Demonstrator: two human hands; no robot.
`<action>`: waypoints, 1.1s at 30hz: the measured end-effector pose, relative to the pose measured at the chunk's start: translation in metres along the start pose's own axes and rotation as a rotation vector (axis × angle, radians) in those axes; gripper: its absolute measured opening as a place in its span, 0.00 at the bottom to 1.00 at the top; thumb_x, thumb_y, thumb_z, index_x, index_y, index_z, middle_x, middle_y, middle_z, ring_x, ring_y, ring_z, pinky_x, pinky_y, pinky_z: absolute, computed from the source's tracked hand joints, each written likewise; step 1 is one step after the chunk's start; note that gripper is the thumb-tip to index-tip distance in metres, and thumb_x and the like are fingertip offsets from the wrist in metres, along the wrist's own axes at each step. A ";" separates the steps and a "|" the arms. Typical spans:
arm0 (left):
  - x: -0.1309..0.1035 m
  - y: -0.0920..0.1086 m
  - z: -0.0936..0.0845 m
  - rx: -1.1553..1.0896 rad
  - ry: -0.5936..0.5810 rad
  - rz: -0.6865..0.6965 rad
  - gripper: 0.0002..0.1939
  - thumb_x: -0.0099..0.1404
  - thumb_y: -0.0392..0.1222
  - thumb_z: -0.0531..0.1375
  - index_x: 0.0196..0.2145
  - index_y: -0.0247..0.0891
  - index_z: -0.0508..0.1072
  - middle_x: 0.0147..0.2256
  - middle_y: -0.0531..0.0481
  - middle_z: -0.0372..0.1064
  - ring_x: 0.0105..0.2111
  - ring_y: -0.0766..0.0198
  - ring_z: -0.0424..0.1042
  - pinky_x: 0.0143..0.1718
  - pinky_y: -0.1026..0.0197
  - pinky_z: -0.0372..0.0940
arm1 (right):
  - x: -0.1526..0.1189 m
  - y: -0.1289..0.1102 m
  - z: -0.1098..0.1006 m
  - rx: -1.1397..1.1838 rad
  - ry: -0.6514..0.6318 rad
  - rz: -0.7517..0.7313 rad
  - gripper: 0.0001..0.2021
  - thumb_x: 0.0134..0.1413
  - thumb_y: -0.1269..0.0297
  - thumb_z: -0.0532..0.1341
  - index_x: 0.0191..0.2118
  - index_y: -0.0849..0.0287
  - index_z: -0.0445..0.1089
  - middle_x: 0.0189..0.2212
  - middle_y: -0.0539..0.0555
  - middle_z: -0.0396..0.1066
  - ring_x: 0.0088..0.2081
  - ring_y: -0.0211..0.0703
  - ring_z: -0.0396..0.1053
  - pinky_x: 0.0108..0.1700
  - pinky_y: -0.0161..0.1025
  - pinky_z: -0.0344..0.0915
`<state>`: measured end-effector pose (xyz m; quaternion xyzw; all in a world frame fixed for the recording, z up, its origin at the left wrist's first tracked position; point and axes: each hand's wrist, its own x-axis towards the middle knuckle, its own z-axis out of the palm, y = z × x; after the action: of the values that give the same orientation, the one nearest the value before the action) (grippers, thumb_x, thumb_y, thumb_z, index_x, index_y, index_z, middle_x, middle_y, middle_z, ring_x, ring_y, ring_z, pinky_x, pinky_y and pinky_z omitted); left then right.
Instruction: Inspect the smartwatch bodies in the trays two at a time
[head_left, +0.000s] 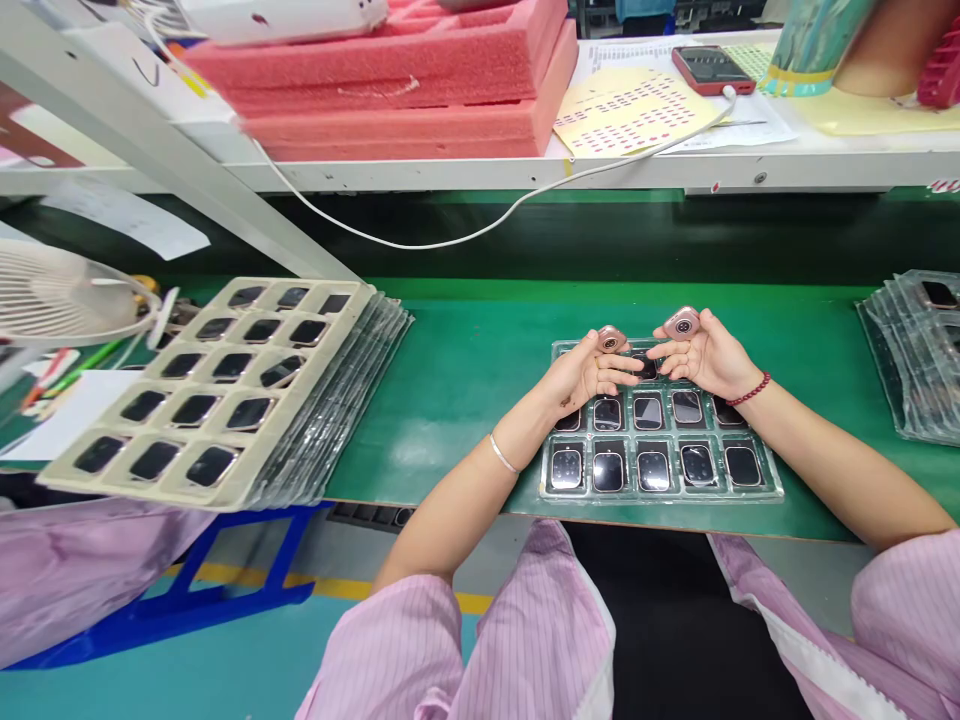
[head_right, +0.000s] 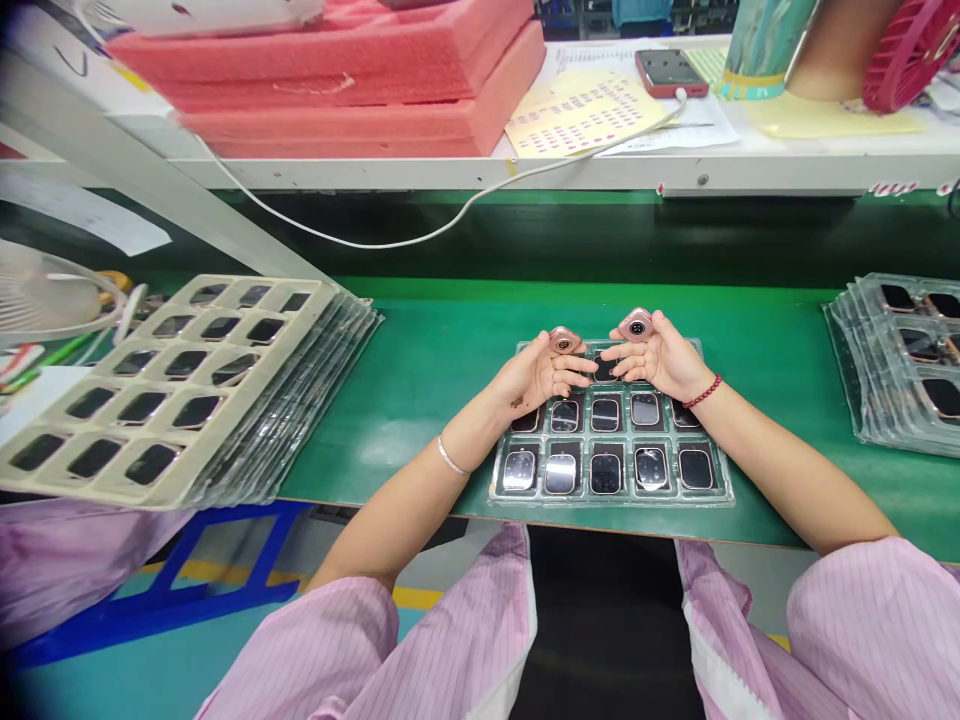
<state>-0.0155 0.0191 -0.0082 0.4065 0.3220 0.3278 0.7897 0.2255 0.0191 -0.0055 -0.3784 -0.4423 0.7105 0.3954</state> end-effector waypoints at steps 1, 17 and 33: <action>0.001 0.001 -0.001 -0.026 -0.016 -0.025 0.31 0.71 0.63 0.46 0.47 0.31 0.72 0.44 0.33 0.78 0.34 0.59 0.79 0.25 0.65 0.67 | 0.001 -0.001 -0.002 0.015 0.001 0.009 0.35 0.63 0.34 0.43 0.45 0.61 0.72 0.39 0.63 0.80 0.30 0.45 0.79 0.28 0.39 0.76; 0.003 -0.013 0.002 0.252 0.087 0.261 0.31 0.51 0.31 0.65 0.53 0.39 0.64 0.44 0.46 0.74 0.36 0.64 0.78 0.31 0.67 0.68 | -0.002 0.017 0.011 -0.239 -0.010 -0.248 0.28 0.48 0.65 0.70 0.54 0.55 0.62 0.47 0.56 0.76 0.37 0.40 0.77 0.36 0.37 0.76; 0.004 -0.021 0.002 0.436 0.097 0.311 0.22 0.59 0.33 0.60 0.53 0.37 0.69 0.43 0.45 0.74 0.35 0.64 0.78 0.27 0.69 0.67 | -0.009 0.018 0.023 -0.513 -0.008 -0.373 0.12 0.52 0.70 0.61 0.45 0.57 0.67 0.36 0.53 0.75 0.30 0.39 0.72 0.35 0.41 0.72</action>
<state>-0.0061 0.0115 -0.0264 0.5952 0.3561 0.3875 0.6073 0.2044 -0.0016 -0.0128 -0.3753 -0.6704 0.4923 0.4090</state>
